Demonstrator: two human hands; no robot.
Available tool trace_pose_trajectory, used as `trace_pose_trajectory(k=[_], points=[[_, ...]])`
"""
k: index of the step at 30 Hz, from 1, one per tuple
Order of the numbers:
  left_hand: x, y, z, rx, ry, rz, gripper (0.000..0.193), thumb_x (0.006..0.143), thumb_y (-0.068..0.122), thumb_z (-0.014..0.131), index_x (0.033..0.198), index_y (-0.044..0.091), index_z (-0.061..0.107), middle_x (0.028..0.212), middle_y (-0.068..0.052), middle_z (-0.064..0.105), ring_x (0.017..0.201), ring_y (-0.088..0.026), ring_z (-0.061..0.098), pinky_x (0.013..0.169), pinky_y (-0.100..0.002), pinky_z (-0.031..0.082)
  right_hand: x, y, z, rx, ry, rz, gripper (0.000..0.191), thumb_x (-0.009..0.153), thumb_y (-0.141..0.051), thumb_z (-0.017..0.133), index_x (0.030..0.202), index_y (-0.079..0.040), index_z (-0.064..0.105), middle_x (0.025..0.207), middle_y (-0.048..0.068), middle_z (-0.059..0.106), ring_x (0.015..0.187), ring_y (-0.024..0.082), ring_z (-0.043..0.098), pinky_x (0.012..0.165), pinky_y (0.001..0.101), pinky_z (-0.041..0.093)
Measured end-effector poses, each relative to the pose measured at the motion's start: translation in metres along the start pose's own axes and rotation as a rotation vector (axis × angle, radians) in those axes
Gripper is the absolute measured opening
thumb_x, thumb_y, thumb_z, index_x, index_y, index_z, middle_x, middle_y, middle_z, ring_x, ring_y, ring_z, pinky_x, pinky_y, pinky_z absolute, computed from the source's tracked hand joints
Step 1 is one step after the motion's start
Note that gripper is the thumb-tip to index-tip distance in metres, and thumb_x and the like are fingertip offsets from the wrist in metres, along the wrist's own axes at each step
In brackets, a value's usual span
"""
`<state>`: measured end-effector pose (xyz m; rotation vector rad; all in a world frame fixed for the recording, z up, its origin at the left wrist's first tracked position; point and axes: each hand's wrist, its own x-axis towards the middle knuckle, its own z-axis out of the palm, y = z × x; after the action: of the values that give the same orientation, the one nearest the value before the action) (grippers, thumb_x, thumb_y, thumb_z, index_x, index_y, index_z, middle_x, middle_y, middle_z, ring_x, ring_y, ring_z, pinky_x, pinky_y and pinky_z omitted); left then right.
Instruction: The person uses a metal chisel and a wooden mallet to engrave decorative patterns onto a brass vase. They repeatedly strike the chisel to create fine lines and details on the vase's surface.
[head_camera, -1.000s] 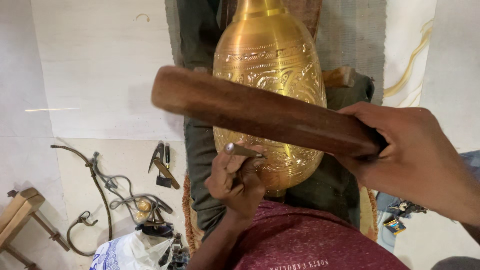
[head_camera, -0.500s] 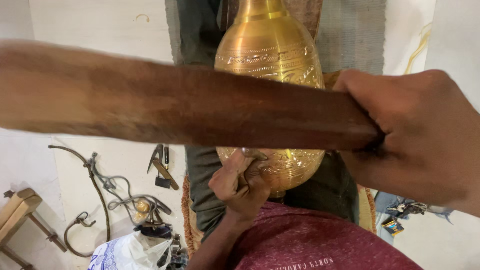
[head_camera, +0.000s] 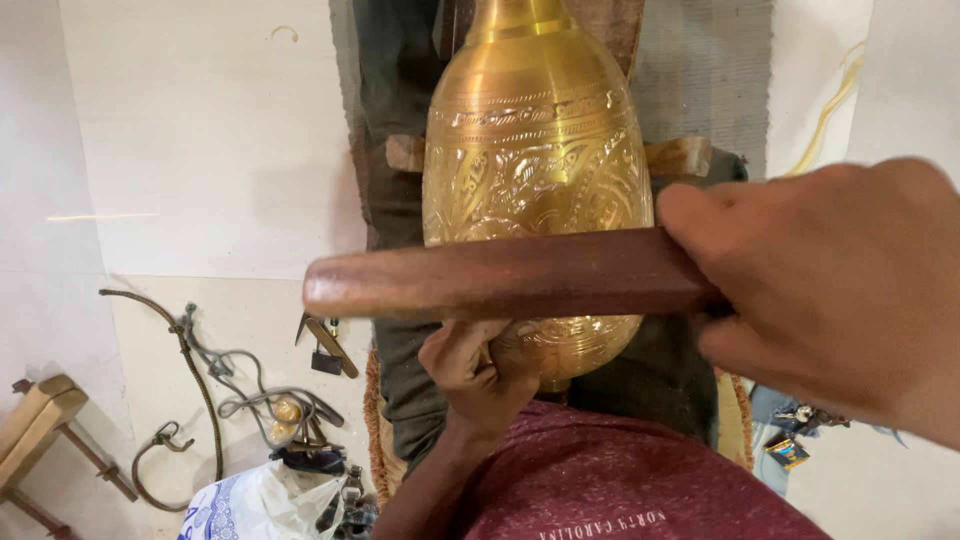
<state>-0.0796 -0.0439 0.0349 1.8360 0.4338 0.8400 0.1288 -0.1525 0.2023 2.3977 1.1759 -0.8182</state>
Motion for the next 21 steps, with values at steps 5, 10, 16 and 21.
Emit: trace_pose_trajectory(k=[5, 10, 16, 21], points=[[-0.005, -0.006, 0.006, 0.03, 0.047, 0.067, 0.026, 0.094, -0.014, 0.061, 0.116, -0.003, 0.068, 0.093, -0.012, 0.079, 0.081, -0.017, 0.081, 0.065, -0.026, 0.067, 0.001, 0.008, 0.01, 0.412, 0.052, 0.034, 0.036, 0.065, -0.025, 0.086, 0.096, -0.024, 0.068, 0.066, -0.001, 0.067, 0.06, 0.02, 0.07, 0.055, 0.0396, 0.051], [-0.023, -0.022, 0.005, 0.091, 0.075, 0.045, 0.014, 0.093, -0.008, 0.063, 0.104, 0.001, 0.065, 0.08, -0.006, 0.073, 0.067, -0.012, 0.071, 0.056, -0.024, 0.059, 0.0, 0.015, 0.009, 0.44, 0.088, -0.047, 0.037, 0.064, -0.023, 0.089, 0.094, -0.019, 0.067, 0.063, 0.0, 0.065, 0.057, 0.018, 0.07, 0.055, 0.0378, 0.052], [-0.021, -0.02, 0.0, 0.093, 0.01, 0.038, 0.016, 0.09, -0.006, 0.059, 0.096, -0.001, 0.073, 0.08, -0.005, 0.075, 0.059, -0.009, 0.067, 0.051, -0.023, 0.053, -0.001, 0.007, 0.01, 0.369, 0.101, -0.036, 0.036, 0.068, -0.03, 0.082, 0.099, -0.02, 0.066, 0.063, -0.004, 0.069, 0.061, 0.015, 0.069, 0.055, 0.0358, 0.052], [-0.012, -0.003, -0.005, 0.135, 0.007, 0.086, 0.01, 0.086, -0.005, 0.06, 0.092, -0.002, 0.069, 0.078, -0.007, 0.069, 0.058, -0.011, 0.064, 0.055, -0.027, 0.049, -0.007, 0.006, 0.013, 0.344, 0.246, -0.086, 0.04, 0.062, -0.027, 0.083, 0.099, -0.021, 0.068, 0.067, -0.002, 0.069, 0.061, 0.021, 0.069, 0.054, 0.0396, 0.051]])
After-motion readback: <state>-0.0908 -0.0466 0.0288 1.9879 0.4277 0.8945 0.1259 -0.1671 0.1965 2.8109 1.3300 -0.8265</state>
